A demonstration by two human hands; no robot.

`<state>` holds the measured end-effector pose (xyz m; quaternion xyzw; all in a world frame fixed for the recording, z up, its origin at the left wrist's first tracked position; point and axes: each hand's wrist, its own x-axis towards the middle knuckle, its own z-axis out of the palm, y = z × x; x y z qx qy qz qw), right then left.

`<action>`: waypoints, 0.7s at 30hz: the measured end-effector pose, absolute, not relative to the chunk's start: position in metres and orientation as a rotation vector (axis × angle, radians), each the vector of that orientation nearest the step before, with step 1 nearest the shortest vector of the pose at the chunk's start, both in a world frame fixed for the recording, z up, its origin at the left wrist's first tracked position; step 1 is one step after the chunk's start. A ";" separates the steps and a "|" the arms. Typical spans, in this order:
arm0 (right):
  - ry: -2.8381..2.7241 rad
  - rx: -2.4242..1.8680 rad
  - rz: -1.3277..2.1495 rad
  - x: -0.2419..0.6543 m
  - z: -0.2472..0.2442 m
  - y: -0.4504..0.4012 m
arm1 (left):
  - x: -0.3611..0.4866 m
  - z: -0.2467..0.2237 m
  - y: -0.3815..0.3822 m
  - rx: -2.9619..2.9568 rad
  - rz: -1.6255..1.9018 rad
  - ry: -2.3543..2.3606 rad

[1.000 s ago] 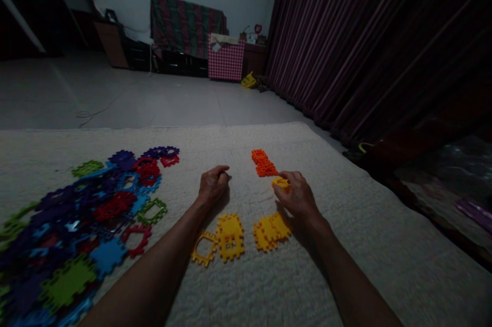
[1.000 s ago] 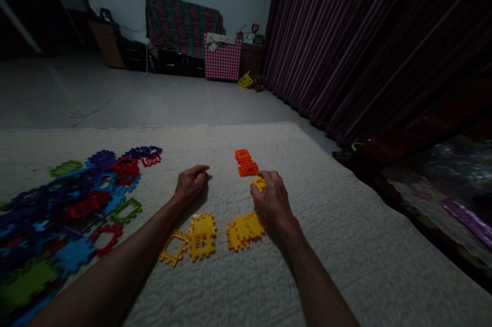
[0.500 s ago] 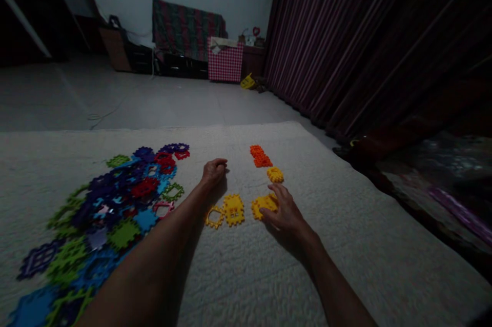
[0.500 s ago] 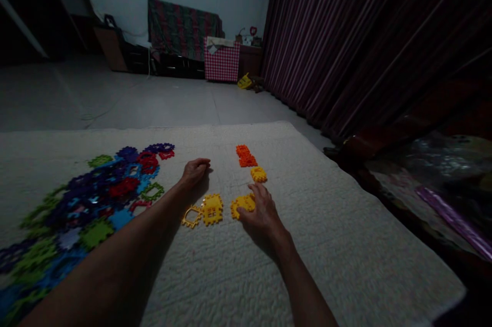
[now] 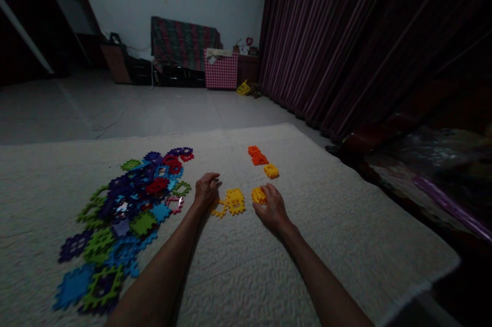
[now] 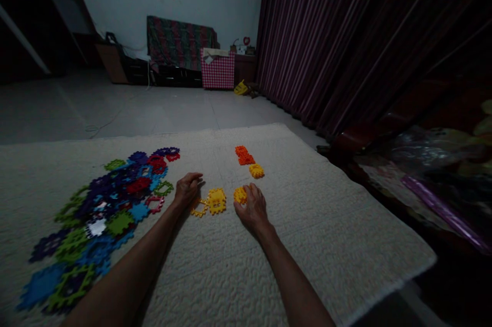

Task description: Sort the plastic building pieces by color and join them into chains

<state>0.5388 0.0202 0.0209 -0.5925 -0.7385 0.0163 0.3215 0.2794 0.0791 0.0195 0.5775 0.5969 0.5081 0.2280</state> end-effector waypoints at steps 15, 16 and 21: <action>-1.915 -1.392 0.146 0.517 0.024 0.050 | 0.284 0.036 0.074 1.650 1.311 1.741; -1.911 -1.376 0.152 0.516 0.023 0.050 | 0.284 0.036 0.075 1.651 1.290 1.761; -1.924 -1.269 0.239 0.516 0.024 0.047 | 0.285 0.040 0.094 1.663 1.142 1.849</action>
